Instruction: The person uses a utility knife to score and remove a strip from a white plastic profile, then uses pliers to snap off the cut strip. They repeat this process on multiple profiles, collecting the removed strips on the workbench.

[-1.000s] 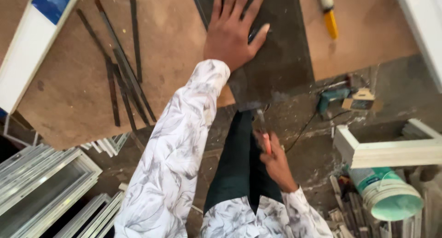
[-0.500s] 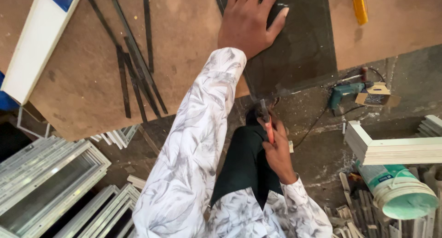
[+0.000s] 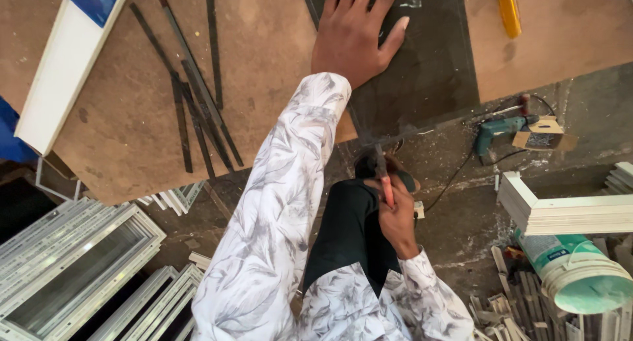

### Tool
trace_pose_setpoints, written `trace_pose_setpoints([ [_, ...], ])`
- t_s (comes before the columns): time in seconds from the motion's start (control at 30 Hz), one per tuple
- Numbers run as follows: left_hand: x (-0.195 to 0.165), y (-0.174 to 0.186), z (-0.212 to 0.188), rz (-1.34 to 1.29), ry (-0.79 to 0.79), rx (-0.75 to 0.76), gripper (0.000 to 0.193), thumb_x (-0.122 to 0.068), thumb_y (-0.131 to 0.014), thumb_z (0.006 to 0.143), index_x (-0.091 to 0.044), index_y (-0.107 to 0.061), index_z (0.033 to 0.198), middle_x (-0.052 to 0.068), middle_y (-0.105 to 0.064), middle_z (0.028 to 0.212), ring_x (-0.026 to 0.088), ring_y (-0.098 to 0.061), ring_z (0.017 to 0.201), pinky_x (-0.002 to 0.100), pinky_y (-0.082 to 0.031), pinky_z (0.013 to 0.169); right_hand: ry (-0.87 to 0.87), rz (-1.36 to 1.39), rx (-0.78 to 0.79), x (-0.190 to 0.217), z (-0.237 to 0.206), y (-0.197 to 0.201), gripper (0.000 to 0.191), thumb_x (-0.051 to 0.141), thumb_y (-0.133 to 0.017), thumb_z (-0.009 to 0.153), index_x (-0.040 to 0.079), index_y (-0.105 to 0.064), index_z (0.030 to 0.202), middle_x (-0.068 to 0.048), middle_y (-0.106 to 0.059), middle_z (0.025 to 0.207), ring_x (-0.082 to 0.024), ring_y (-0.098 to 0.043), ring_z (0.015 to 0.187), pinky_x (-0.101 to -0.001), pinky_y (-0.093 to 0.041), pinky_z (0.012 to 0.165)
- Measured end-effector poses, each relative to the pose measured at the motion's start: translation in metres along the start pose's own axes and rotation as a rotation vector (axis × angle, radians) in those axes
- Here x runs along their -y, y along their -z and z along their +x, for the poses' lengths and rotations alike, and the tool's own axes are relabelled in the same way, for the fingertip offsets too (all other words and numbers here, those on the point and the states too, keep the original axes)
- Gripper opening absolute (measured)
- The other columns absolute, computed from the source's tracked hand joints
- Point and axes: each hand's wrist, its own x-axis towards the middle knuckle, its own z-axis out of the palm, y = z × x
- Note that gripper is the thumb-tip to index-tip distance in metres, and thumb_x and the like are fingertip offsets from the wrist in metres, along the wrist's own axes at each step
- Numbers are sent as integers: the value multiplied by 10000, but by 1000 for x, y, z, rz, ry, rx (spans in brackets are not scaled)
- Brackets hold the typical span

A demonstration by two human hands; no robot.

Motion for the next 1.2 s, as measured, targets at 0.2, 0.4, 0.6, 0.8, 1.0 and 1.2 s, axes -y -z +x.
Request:
trace_pose_setpoints([
  [0.2, -1, 3, 4, -18, -1, 47, 561, -370, -720, 1024, -84, -539, 1472, 161, -510, 1471, 370, -398, 1429, 574, -250, 1257, 1, -61, -48, 3, -9, 40, 493, -160, -449, 752, 6, -741, 1113, -109, -639, 1098, -210, -649, 971, -275, -498, 848],
  [0.4, 0, 4, 4, -1, -30, 64, 610, -369, -719, 1050, -90, -490, 1541, 169, -447, 1548, 382, -338, 1491, 582, -202, 1295, -8, -257, 49, 33, 32, 120, 256, -42, -554, 966, 39, -726, 1137, -86, -687, 1210, -177, -661, 978, -265, -512, 785],
  [0.6, 0, 3, 4, 22, -53, 46, 629, -334, -701, 1038, -92, -467, 1569, 179, -402, 1597, 389, -291, 1525, 574, -175, 1316, 20, -211, 161, 93, 95, 182, 363, -112, -520, 915, 36, -748, 1155, -89, -684, 1288, -152, -615, 1098, -274, -492, 950],
  [0.8, -2, 6, 5, 10, -36, 80, 655, -354, -713, 1031, -78, -461, 1569, 191, -398, 1598, 398, -285, 1528, 581, -164, 1312, 29, -392, 208, 118, 107, 187, 438, -155, -537, 842, 31, -749, 1177, -116, -662, 1260, -233, -642, 1094, -321, -496, 929],
  [1.0, 2, 4, 2, -14, 9, 95, 645, -413, -712, 1025, -99, -472, 1534, 174, -459, 1546, 387, -345, 1490, 578, -204, 1288, 283, -607, 495, 86, 78, 161, 547, -131, -576, 711, 44, -700, 1214, -152, -647, 1335, -360, -647, 1176, -410, -524, 959],
  [1.2, 5, 0, -3, 22, 29, 76, 631, -398, -675, 1040, -133, -432, 1559, 139, -479, 1544, 363, -381, 1471, 555, -250, 1283, 117, -469, 720, 52, -4, 80, 509, -96, -625, 720, 86, -742, 1180, -96, -680, 1287, -305, -684, 1117, -375, -565, 896],
])
